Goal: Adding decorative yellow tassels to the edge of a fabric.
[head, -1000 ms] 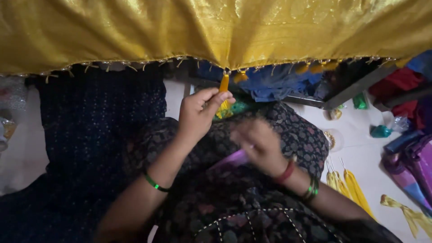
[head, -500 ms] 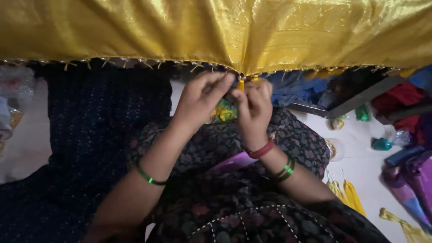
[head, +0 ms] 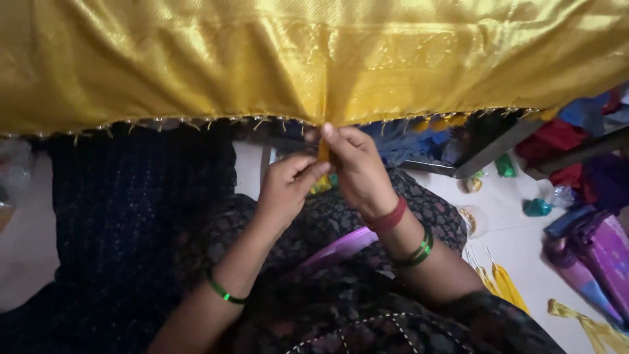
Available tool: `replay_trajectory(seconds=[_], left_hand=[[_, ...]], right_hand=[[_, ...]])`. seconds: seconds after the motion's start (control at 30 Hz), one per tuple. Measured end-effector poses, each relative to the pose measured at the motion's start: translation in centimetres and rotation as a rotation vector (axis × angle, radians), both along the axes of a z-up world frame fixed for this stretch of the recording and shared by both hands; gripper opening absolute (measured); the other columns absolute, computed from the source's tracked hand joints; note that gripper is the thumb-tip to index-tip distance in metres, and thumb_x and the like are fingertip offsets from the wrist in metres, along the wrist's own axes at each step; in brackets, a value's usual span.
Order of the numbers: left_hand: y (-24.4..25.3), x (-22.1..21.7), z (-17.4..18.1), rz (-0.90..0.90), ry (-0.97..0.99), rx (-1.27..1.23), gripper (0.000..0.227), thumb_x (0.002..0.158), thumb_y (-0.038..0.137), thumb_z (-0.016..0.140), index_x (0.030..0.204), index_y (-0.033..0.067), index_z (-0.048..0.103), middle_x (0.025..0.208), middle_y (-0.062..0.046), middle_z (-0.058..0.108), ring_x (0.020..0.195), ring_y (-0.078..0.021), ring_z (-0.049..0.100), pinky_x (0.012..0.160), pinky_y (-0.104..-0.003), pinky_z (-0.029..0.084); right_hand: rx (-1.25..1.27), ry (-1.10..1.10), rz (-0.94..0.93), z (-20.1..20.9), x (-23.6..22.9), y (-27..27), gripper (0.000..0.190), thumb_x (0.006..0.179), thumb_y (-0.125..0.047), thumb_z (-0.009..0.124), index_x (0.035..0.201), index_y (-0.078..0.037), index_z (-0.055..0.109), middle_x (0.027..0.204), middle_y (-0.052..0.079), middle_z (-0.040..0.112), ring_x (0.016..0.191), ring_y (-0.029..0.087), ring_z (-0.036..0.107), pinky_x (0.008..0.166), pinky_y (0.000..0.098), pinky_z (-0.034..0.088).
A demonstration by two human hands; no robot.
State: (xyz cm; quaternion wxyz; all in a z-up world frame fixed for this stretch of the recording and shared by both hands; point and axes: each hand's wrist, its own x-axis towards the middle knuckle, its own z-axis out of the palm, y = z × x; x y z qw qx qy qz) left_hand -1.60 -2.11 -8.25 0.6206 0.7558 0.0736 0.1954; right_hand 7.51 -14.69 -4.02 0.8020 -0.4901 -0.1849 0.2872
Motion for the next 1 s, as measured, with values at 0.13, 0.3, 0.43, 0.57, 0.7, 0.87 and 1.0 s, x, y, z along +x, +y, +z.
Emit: replay_trajectory(seconds=[0.13,0.3,0.43,0.57,0.7,0.87,1.0], left_hand=[[1.4,-0.4,1.7,-0.022,0.080,0.031,0.024,0.091,0.021,0.079,0.101,-0.0010,0.078,0.089,-0.008,0.074,0.084,-0.0134,0.069,0.077,-0.028,0.054],[1.3,0.5,4.3,-0.026,-0.197,0.007,0.029,0.100,0.022,0.069,0.111,-0.0043,0.075,0.103,-0.008,0.072,0.098,-0.0125,0.068,0.087,-0.027,0.054],[0.5,0.9,5.1,-0.194,-0.066,-0.386,0.028,0.097,0.019,0.071,0.111,-0.0054,0.076,0.101,-0.011,0.075,0.095,-0.0143,0.068,0.087,-0.028,0.054],[0.2,0.9,4.6,-0.159,-0.007,-0.508,0.024,0.099,0.017,0.067,0.107,-0.0027,0.076,0.102,-0.006,0.076,0.098,-0.0120,0.069,0.091,-0.026,0.053],[0.3,1.8,3.1,-0.091,-0.040,-0.464,0.023,0.102,0.020,0.066,0.106,-0.0005,0.076,0.100,-0.003,0.075,0.092,-0.0086,0.066,0.085,-0.024,0.052],[-0.5,1.7,5.0,0.083,0.064,-0.251,0.019,0.098,0.018,0.073,0.104,0.0025,0.081,0.088,-0.006,0.072,0.070,-0.0114,0.052,0.063,-0.029,0.040],[-0.7,1.6,4.9,0.147,-0.176,0.021,0.015,0.096,0.014,0.076,0.101,0.0005,0.079,0.088,-0.005,0.069,0.080,-0.0097,0.063,0.073,-0.026,0.049]], right_hand=[[0.070,-0.051,0.001,-1.7,-0.3,0.3,0.027,0.106,-0.025,0.065,0.097,0.000,0.070,0.101,0.010,0.067,0.083,0.012,0.064,0.077,0.0276,0.051],[-0.081,-0.746,-0.389,-3.6,-2.2,0.1,0.024,0.110,-0.017,0.063,0.094,0.000,0.067,0.106,0.004,0.054,0.098,0.019,0.052,0.087,0.0325,0.044],[-0.244,-0.928,-0.489,-2.9,-2.6,-1.3,0.013,0.104,-0.012,0.064,0.098,-0.001,0.061,0.098,0.008,0.053,0.090,0.025,0.055,0.083,0.0353,0.047],[-0.478,-1.298,-0.481,-2.6,-1.8,-3.5,0.010,0.095,-0.009,0.069,0.100,-0.002,0.065,0.088,0.012,0.058,0.085,0.032,0.058,0.080,0.0421,0.044],[-0.562,-1.474,-0.440,-0.8,-0.5,-6.6,0.016,0.088,-0.018,0.078,0.092,-0.006,0.068,0.082,0.009,0.062,0.081,0.031,0.060,0.077,0.0446,0.043],[-0.375,-1.548,-0.921,6.4,6.1,-12.3,0.012,0.103,-0.010,0.075,0.111,-0.005,0.068,0.105,0.010,0.071,0.099,0.027,0.066,0.087,0.0366,0.054],[-0.486,-1.496,-1.121,12.6,9.5,-14.1,0.012,0.105,-0.001,0.077,0.115,-0.003,0.072,0.123,0.012,0.054,0.114,0.024,0.061,0.075,0.0298,0.052]])
